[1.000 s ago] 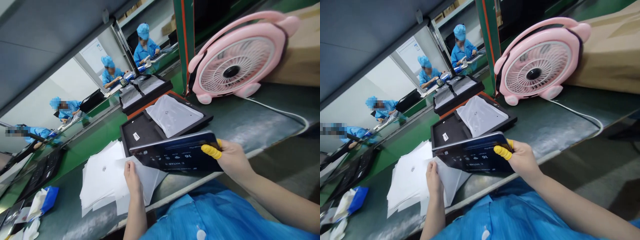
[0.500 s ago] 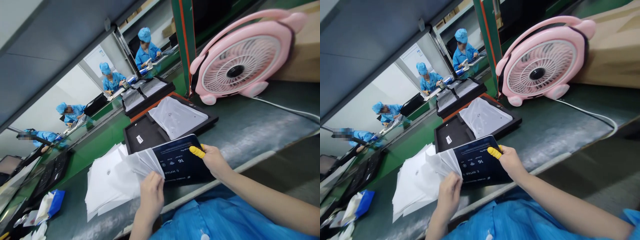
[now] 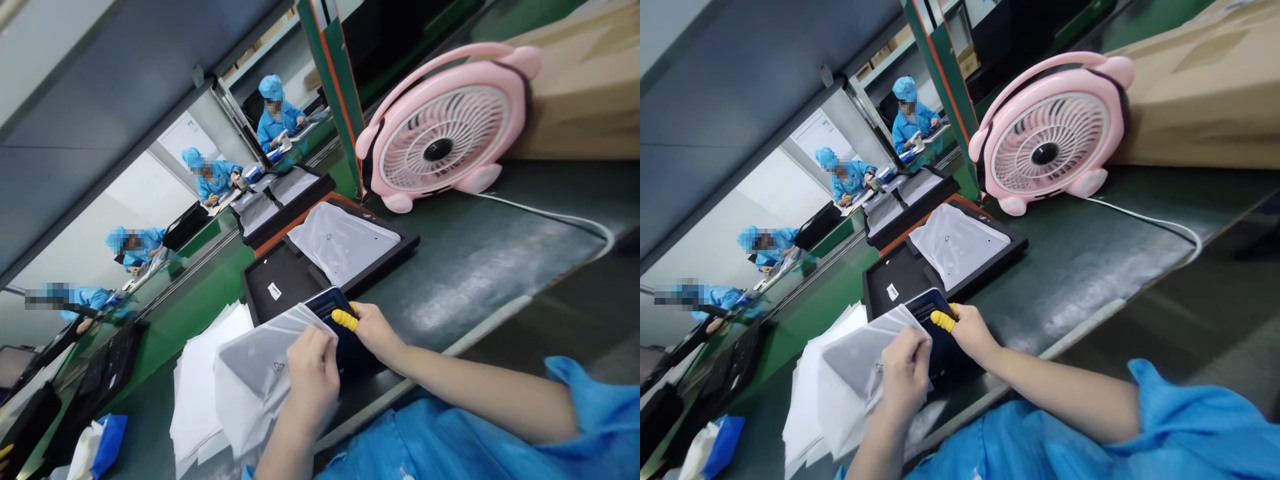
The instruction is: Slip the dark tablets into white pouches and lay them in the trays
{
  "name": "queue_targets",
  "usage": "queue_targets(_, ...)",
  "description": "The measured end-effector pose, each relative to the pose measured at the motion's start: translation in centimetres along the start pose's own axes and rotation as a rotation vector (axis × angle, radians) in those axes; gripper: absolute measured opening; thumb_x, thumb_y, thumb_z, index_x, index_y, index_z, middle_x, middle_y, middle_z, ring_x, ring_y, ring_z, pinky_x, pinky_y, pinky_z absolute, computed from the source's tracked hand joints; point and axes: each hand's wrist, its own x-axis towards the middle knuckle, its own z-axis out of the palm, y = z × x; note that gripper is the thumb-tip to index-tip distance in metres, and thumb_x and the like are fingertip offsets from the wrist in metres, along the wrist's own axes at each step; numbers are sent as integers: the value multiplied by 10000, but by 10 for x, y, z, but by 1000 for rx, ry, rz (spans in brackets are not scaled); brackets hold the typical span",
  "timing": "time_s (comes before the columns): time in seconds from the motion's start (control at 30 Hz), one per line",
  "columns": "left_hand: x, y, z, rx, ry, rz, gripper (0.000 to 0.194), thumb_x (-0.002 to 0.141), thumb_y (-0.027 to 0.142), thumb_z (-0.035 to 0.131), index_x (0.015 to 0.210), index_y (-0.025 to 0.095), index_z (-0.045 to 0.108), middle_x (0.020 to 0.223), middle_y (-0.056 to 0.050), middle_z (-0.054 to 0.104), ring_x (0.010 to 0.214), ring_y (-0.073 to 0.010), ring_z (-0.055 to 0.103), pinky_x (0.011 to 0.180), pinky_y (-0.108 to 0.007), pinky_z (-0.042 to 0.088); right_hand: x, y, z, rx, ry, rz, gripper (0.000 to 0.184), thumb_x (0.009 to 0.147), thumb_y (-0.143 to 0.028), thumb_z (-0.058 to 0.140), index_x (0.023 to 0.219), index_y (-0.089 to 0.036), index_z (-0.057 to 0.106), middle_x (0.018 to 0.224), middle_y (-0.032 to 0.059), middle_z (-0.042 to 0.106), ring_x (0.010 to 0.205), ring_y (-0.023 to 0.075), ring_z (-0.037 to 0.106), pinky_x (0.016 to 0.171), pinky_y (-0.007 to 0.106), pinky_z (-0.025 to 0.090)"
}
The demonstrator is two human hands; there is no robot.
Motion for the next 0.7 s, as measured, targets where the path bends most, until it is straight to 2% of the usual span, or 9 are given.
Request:
queue_targets(0.13, -1, 2, 5, -21, -76, 43, 207, 828, 107, 406, 653, 179, 489, 595, 9, 514, 535, -92, 480, 516, -194, 355, -4, 5, 10, 15, -55, 0, 410, 510, -525, 672, 531, -133, 551, 521, -17, 514, 549, 115, 452, 549, 240, 392)
queue_targets(0.3, 16, 2, -6, -61, 28, -6, 211, 839, 135, 405, 642, 182, 464, 590, 10, 491, 541, -99, 475, 518, -196, 365, -9, -1, 29, 59, -177, -24, 366, 513, -463, 662, 485, -143, 486, 495, -29, 441, 526, 93, 384, 510, 231, 340)
queue_targets(0.47, 1, 16, 2, -37, -232, 101, 220, 846, 134, 379, 686, 185, 522, 635, -21, 573, 566, -118, 527, 528, -209, 395, -6, -14, 32, 106, -199, -8, 416, 512, -470, 627, 425, -171, 351, 448, -48, 329, 496, 72, 289, 468, 229, 283)
queue_targets(0.5, -3, 13, -2, -54, -242, 102, 216, 856, 153, 382, 711, 187, 538, 650, -22, 591, 577, -119, 542, 538, -207, 407, -4, -15, 31, 108, -193, -2, 423, 512, -475, 631, 432, -170, 350, 449, -49, 330, 493, 71, 290, 464, 228, 285)
queue_targets(0.53, -5, 7, -9, -55, -195, 78, 196, 862, 184, 394, 752, 190, 556, 678, -28, 610, 607, -126, 562, 565, -211, 425, -3, -17, 30, 104, -186, 2, 426, 509, -479, 642, 441, -167, 359, 454, -49, 340, 493, 71, 301, 463, 226, 293)
queue_targets(0.6, -4, -12, -33, -1, 15, -52, 147, 838, 278, 475, 881, 187, 582, 805, -61, 645, 737, -163, 597, 666, -250, 456, -2, -23, 26, 76, -194, -4, 419, 507, -476, 664, 467, -155, 398, 474, -44, 379, 506, 80, 348, 470, 224, 318)
queue_targets(0.63, -2, -23, -47, 57, 138, -157, 220, 799, 334, 536, 947, 180, 585, 891, -89, 647, 824, -199, 596, 728, -287, 456, -1, -28, 24, 53, -209, -18, 410, 518, -477, 667, 484, -148, 424, 487, -41, 399, 517, 86, 373, 476, 223, 331)
queue_targets(0.67, 1, -33, -61, 90, 162, -265, 326, 734, 387, 608, 980, 173, 592, 938, -104, 644, 864, -228, 590, 740, -305, 452, 0, -35, 22, 15, -228, -42, 403, 530, -478, 667, 498, -141, 447, 497, -37, 412, 527, 92, 394, 481, 221, 339)
queue_targets(0.7, 5, -42, -73, 73, 75, -369, 375, 673, 429, 655, 940, 169, 617, 887, -97, 651, 815, -238, 592, 699, -303, 453, 1, -43, 21, -42, -249, -73, 400, 541, -480, 666, 506, -135, 465, 502, -35, 416, 536, 95, 407, 484, 218, 340)
